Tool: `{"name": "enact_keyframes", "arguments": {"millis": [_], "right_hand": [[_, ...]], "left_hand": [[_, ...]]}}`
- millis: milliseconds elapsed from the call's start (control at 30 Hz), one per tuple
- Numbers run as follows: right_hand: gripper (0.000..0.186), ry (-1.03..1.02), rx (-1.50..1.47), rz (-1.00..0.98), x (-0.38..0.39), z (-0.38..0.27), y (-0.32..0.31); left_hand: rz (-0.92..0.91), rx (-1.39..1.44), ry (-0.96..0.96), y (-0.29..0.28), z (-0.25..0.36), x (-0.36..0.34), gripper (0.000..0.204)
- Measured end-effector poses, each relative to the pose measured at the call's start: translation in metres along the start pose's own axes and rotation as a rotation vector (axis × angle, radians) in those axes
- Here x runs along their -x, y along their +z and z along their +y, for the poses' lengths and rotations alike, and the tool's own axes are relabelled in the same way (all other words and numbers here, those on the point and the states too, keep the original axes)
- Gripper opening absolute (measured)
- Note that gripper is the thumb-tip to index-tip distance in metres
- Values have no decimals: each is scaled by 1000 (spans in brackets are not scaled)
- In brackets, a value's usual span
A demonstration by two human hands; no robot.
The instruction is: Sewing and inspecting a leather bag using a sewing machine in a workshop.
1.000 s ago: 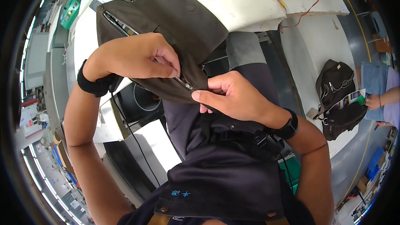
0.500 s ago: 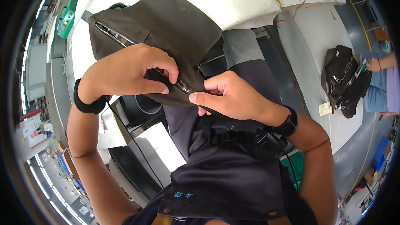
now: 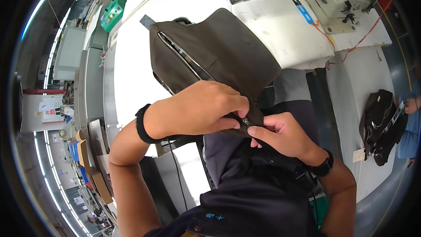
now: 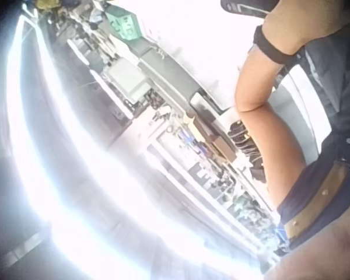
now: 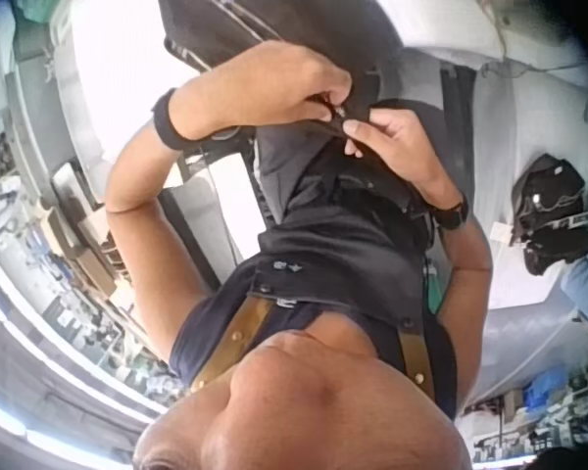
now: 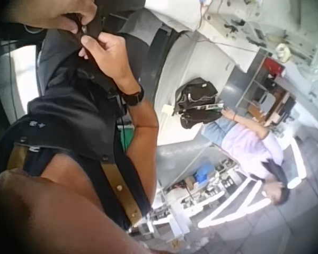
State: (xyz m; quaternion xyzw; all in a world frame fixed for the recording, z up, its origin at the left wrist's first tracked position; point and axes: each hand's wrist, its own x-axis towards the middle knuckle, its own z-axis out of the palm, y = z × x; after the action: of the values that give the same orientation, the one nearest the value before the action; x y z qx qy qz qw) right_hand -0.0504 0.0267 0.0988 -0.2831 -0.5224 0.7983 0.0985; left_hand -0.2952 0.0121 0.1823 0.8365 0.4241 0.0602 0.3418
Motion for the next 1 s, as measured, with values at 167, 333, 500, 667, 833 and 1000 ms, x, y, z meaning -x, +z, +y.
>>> {"name": "enact_keyframes", "arguments": {"millis": [167,333,500,667,833,1000], "right_hand": [[23,3,-9,30,1,1,-1],[24,-10,-21,40,0,2,0],[24,-1,31,61,2,4,0],[23,-24,4,59,1,8,-1],[23,-29,3,44,2,3,-1],[22,-49,-14,23,3,2,-3]], "left_hand": [[26,-91,-15,6,4,2,20],[147,-213,-29,19,9,6,18],[181,-186,-61,23,7,8,14],[128,-188,-9,22,2,3,12],[100,-257,39,21,2,4,16],[147,-124,97,20,-4,2,19]]}}
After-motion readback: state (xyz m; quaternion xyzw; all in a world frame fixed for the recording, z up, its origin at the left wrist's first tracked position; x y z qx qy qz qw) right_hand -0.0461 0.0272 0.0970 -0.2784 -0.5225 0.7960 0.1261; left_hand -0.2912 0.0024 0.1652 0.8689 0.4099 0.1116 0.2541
